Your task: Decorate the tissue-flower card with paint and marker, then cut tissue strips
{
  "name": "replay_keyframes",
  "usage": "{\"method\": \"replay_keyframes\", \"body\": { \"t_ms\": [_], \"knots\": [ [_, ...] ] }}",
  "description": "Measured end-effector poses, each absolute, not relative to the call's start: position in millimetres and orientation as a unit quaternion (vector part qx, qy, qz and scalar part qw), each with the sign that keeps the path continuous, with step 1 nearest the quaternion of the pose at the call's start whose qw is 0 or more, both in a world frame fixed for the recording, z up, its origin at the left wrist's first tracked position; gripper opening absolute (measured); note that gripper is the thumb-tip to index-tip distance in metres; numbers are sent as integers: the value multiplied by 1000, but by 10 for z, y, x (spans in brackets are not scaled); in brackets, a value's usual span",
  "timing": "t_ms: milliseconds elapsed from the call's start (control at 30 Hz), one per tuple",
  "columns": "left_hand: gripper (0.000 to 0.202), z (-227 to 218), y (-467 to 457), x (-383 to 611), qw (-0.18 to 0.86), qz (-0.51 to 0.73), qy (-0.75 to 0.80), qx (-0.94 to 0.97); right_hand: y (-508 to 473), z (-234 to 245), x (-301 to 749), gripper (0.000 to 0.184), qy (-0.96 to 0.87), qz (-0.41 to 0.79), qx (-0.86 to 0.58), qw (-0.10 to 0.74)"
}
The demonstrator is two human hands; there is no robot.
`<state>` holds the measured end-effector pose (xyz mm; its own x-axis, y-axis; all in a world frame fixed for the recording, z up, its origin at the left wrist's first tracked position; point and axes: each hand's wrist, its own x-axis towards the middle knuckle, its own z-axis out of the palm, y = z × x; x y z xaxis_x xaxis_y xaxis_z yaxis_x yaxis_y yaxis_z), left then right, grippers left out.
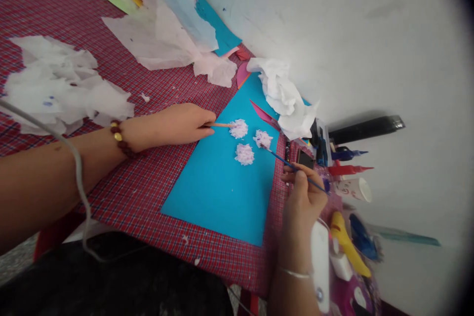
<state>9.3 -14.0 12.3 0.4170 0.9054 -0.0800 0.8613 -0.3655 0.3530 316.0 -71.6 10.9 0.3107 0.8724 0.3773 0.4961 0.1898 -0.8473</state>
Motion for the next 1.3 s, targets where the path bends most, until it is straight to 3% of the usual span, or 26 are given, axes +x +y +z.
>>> {"method": "replay_keyframes", "body": {
  "t_ms": [867, 1067, 1300],
  "knots": [
    [29, 90, -134, 85, 170, 67, 532, 827, -722, 103, 3125, 27, -567, 127, -602, 548],
    [28, 110, -136, 86, 174, 66, 536, 823, -714, 99, 3097, 28, -571, 173, -603, 530],
    [27, 130, -144, 95, 167, 64, 533, 827, -743, 115, 3113, 24, -543, 154, -585, 582]
  ]
}}
